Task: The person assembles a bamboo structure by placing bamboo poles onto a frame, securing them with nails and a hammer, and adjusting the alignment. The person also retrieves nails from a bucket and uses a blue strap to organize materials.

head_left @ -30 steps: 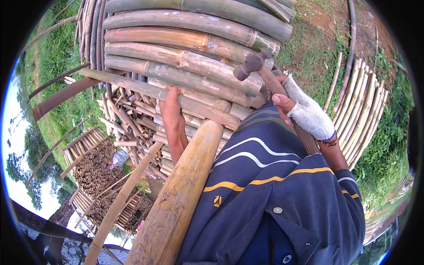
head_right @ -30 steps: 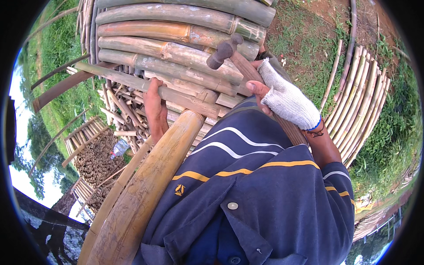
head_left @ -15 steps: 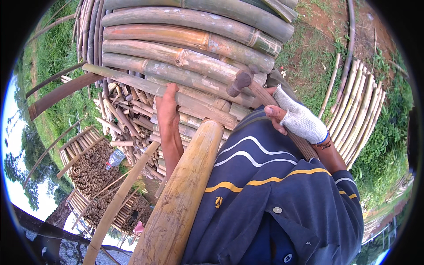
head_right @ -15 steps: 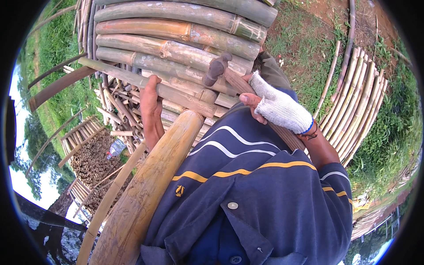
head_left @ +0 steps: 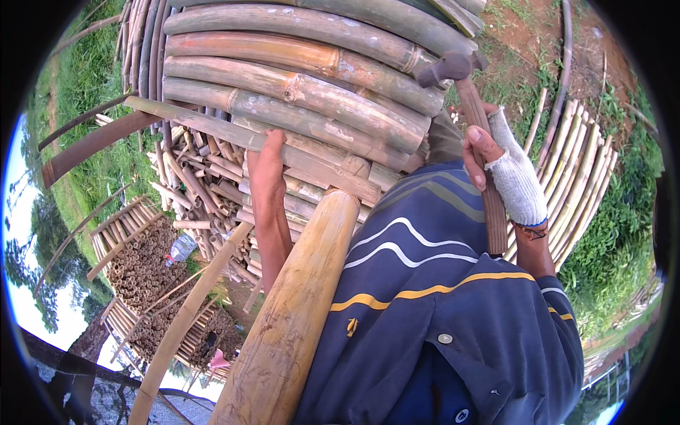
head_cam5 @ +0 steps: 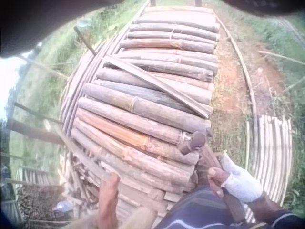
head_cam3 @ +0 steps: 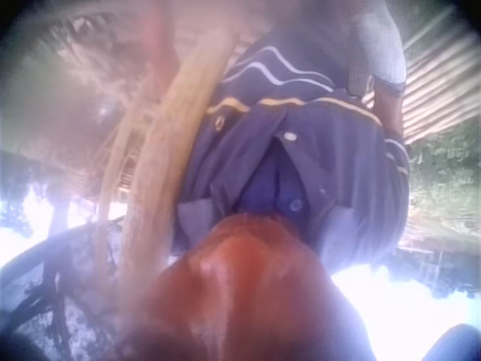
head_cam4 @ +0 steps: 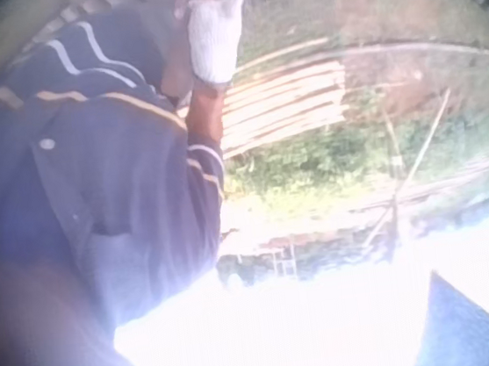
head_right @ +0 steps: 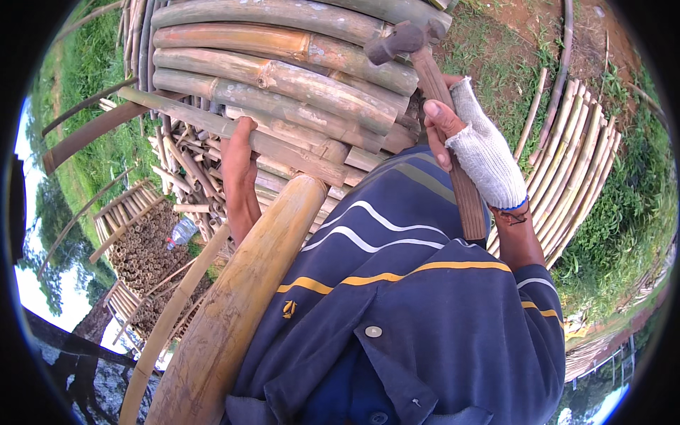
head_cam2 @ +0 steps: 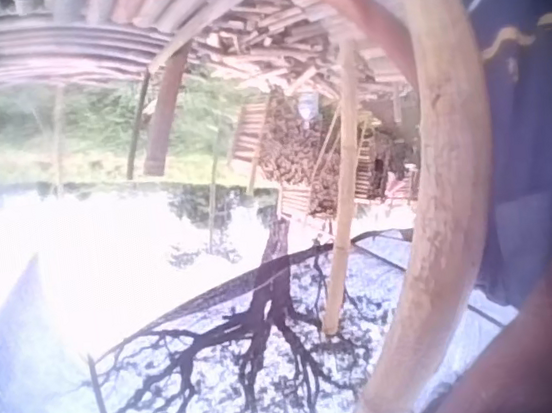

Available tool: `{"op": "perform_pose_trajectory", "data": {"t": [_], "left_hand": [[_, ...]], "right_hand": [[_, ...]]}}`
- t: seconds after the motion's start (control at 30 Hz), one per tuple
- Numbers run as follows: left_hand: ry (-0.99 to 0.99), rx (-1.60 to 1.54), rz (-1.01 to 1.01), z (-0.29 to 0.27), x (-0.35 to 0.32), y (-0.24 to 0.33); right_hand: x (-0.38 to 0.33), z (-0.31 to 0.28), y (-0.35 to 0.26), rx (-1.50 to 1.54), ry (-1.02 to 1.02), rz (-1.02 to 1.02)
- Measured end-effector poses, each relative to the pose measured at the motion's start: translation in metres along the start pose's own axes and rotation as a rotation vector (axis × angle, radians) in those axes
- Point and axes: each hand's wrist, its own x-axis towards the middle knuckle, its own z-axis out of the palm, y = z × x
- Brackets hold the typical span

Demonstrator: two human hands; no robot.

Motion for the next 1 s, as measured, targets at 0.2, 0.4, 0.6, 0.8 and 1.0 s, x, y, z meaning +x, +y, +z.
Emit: {"op": "perform_pose_trajectory", "data": {"t": [0.2, 0.4, 0.6, 0.8, 1.0], "left_hand": [[-0.003, 0.049, -0.028, 0.002, 0.003, 0.002], [-0.009, 0.095, 0.061, -0.009, 0.007, -0.012], [0.026, 0.099, 0.018, 0.001, 0.0, 0.0], [-0.014, 0.096, -0.042, -0.009, -0.001, 0.0], [-0.03, 0.123, -0.06, -0.003, 0.001, 0.008]], "right_hand": [[-0.005, 0.03, 0.047, -0.28, -0.49, 0.253], [-0.006, -0.005, 0.022, -0.179, 0.107, -0.047], [-0.006, 0.032, 0.102, -0.595, -0.352, -0.41], [-0.001, -0.009, 0.095, 0.104, -0.061, -0.133], [0.003, 0.04, 0.131, -0.325, -0.126, -0.374]]}}
